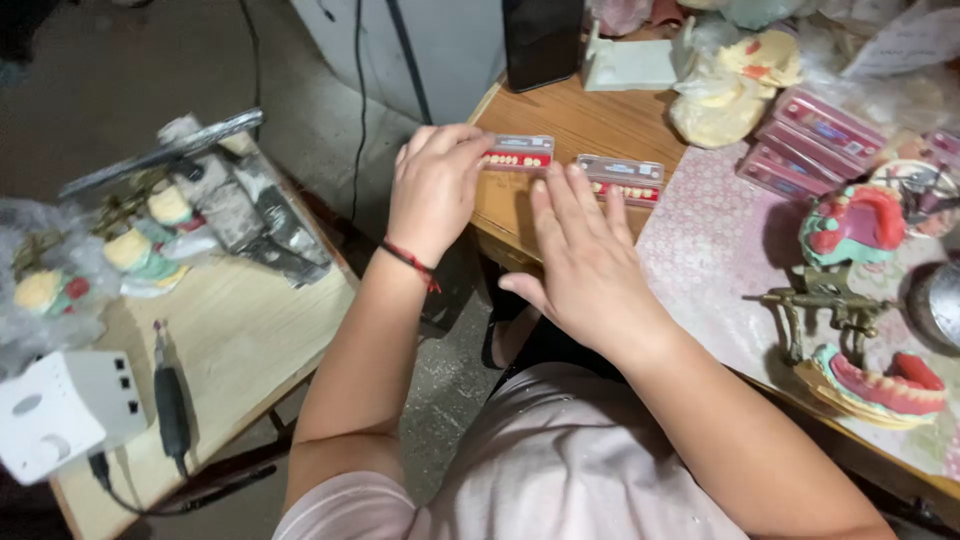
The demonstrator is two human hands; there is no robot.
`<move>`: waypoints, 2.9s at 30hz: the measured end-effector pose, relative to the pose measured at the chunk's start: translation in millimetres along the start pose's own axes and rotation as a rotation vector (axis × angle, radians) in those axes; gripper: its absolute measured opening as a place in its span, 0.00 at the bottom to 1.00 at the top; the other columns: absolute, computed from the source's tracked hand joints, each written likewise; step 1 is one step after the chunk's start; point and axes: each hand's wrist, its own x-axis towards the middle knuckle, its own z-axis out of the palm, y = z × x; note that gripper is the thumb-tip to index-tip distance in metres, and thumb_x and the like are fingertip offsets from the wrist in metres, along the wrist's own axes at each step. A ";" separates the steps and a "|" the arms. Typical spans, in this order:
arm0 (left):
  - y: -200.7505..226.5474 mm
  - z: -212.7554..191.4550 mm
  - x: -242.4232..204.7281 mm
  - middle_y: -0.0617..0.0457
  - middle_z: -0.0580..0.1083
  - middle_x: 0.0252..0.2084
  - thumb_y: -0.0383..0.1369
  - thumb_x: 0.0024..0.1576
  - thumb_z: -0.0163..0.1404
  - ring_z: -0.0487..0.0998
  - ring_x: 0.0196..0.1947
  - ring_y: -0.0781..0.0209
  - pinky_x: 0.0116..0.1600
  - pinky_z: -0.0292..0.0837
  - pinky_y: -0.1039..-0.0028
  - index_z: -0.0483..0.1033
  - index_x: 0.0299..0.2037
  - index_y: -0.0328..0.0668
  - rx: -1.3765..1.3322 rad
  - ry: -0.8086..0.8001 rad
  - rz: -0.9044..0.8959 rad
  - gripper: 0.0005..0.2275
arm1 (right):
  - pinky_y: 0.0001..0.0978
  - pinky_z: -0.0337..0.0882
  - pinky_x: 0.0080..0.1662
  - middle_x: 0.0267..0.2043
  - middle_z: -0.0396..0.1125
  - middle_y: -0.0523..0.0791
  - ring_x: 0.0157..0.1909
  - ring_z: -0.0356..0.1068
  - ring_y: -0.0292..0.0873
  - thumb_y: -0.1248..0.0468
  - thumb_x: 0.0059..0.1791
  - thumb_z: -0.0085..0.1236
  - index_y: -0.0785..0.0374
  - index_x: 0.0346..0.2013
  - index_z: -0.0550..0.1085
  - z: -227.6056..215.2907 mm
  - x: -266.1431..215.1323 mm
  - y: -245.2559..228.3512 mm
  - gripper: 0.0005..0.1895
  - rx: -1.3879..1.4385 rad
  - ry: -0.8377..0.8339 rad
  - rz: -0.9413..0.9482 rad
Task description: The person assembles a set of dentures by placing individual teeth into a dental mold. They use a metal tool to apply pink wax to the mold and secure the teeth in place, occasionally adjusting the position of the teeth with their fingers.
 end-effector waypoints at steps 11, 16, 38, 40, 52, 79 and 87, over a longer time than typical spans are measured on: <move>-3.3 -9.2 2.4 0.53 0.78 0.46 0.31 0.60 0.59 0.77 0.50 0.44 0.57 0.71 0.57 0.85 0.47 0.50 -0.240 -0.179 -0.008 0.07 | 0.64 0.35 0.75 0.77 0.48 0.64 0.81 0.43 0.63 0.33 0.47 0.60 0.72 0.75 0.53 23.5 5.6 14.4 0.58 0.049 -0.020 -0.011; -10.5 -2.8 13.8 0.53 0.78 0.43 0.34 0.56 0.63 0.77 0.49 0.45 0.57 0.71 0.57 0.86 0.43 0.53 -0.262 -0.292 -0.117 0.06 | 0.60 0.33 0.76 0.78 0.47 0.61 0.82 0.40 0.60 0.32 0.47 0.56 0.71 0.76 0.51 24.7 0.6 13.3 0.58 0.011 -0.031 0.021; -4.5 -2.1 10.2 0.55 0.75 0.34 0.31 0.59 0.58 0.77 0.40 0.50 0.47 0.75 0.62 0.83 0.40 0.54 -0.094 -0.134 0.150 0.03 | 0.60 0.30 0.76 0.78 0.47 0.62 0.82 0.38 0.61 0.32 0.45 0.58 0.74 0.75 0.54 17.5 -2.6 7.1 0.60 -0.053 -0.054 0.012; 1.0 -16.2 8.0 0.55 0.76 0.37 0.32 0.59 0.60 0.77 0.43 0.51 0.49 0.74 0.62 0.84 0.40 0.52 -0.099 -0.144 0.189 0.02 | 0.61 0.31 0.75 0.78 0.47 0.62 0.82 0.38 0.61 0.32 0.45 0.58 0.74 0.75 0.54 16.2 -1.9 6.5 0.59 -0.042 -0.050 0.008; -3.9 -18.0 23.7 0.51 0.74 0.33 0.33 0.50 0.65 0.78 0.39 0.46 0.47 0.74 0.58 0.84 0.35 0.48 -0.283 -0.460 -0.075 0.05 | 0.61 0.31 0.75 0.78 0.47 0.63 0.82 0.38 0.62 0.32 0.45 0.59 0.75 0.75 0.53 20.5 -3.1 7.1 0.60 -0.046 -0.035 0.006; 104.1 -35.5 -43.2 0.56 0.76 0.30 0.26 0.51 0.62 0.77 0.29 0.52 0.40 0.75 0.64 0.84 0.34 0.48 -0.580 -0.009 0.142 0.05 | 0.28 0.80 0.38 0.32 0.74 0.43 0.34 0.77 0.39 0.64 0.52 0.62 0.63 0.39 0.83 -3.5 -50.0 9.9 0.06 1.357 0.190 0.204; 141.3 -28.7 -53.6 0.54 0.78 0.28 0.25 0.56 0.59 0.78 0.26 0.52 0.37 0.76 0.65 0.86 0.36 0.42 -0.686 0.088 0.138 0.03 | 0.26 0.79 0.33 0.28 0.71 0.48 0.29 0.76 0.37 0.72 0.51 0.60 0.76 0.41 0.80 6.1 -83.8 20.4 0.07 1.648 0.170 0.357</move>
